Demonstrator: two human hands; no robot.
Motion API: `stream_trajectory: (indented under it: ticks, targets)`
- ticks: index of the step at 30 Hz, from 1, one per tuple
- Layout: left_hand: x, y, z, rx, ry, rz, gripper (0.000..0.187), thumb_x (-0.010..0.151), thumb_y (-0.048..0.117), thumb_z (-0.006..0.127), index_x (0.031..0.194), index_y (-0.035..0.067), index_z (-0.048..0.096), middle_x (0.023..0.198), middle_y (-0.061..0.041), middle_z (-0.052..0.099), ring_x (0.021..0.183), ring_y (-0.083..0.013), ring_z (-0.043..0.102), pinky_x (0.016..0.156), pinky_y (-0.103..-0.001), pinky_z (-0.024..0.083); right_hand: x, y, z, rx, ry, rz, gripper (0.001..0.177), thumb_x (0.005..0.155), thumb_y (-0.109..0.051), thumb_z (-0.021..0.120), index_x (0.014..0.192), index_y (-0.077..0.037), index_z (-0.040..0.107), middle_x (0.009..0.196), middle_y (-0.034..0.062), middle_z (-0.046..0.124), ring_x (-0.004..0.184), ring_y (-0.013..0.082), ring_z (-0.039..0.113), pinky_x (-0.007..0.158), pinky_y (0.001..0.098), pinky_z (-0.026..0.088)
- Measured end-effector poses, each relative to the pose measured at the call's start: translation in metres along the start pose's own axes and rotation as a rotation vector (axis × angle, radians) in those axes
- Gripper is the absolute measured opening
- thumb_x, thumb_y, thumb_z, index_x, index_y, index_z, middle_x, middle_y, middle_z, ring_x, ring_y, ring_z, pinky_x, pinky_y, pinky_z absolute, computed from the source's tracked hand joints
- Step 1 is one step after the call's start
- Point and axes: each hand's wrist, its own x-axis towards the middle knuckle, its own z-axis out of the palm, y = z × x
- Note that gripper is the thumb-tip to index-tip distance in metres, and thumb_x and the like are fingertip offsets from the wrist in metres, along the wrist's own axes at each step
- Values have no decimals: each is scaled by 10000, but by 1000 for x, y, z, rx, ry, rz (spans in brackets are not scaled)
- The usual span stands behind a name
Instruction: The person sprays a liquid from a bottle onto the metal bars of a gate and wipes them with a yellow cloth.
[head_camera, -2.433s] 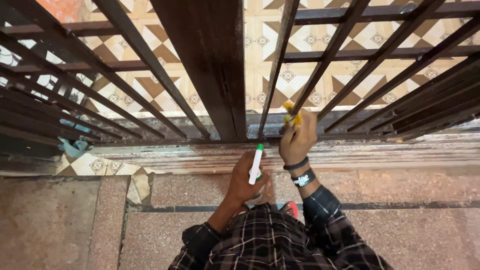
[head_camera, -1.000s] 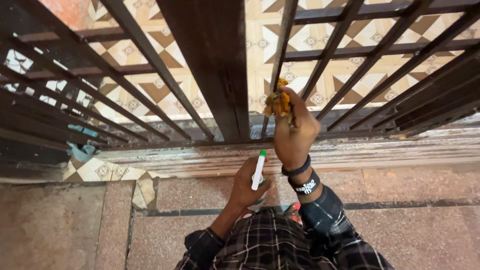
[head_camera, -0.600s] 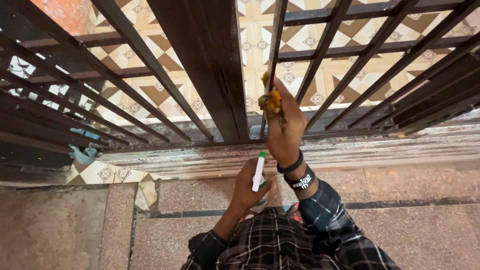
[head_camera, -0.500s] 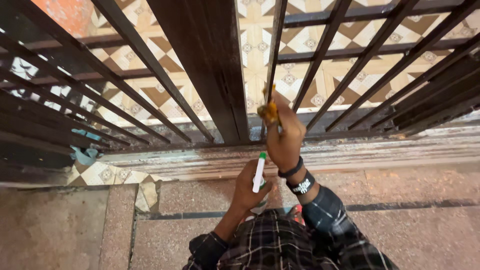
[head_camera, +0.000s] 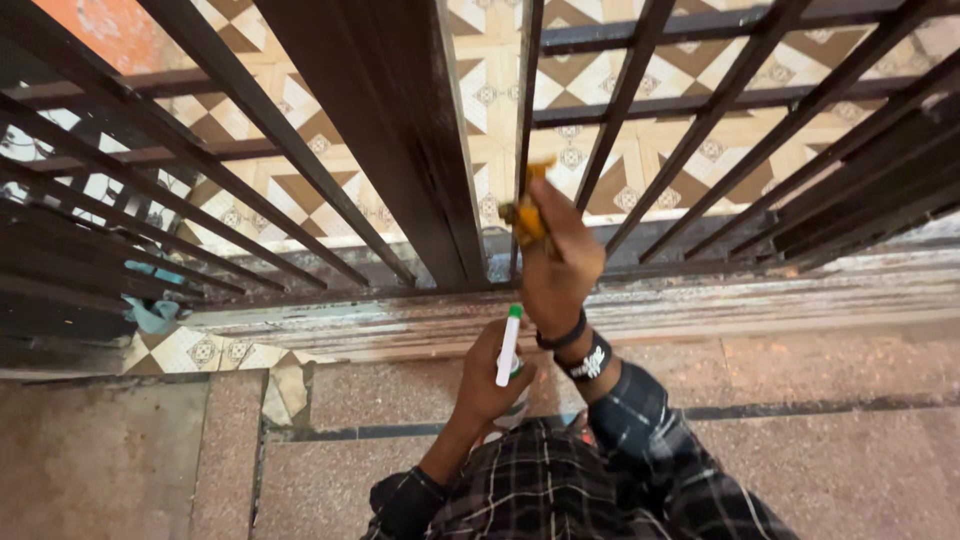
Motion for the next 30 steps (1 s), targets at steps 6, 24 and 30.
stream_trajectory:
  ticks: [6,24,30]
  targets:
    - [1,-7,4,103,-2,-55,565,772,111,804,1294,55,594,954,-100,639,827,-204,672,728,-349,549,-19,1,-10,-180,-118,-21,538,911,134,562,1429,-10,585,1329,218,694,1233,293,700,1035,385,559]
    - [0,-8,6,107,6,-25,591,756,102,799,1300,37,579,942,-97,627,804,-222,657,716,-369,541,-8,-1,-6,-40,-167,73,527,1053,45,527,1561,-66,443,1355,173,709,1093,210,763,953,329,639]
    - [2,-4,8,65,-17,-28,543,779,87,784,1285,36,593,918,-93,607,804,-223,649,710,-361,536,11,-13,-5,130,-170,-42,587,1076,130,489,1616,-80,392,1432,231,587,1164,261,671,1010,342,571]
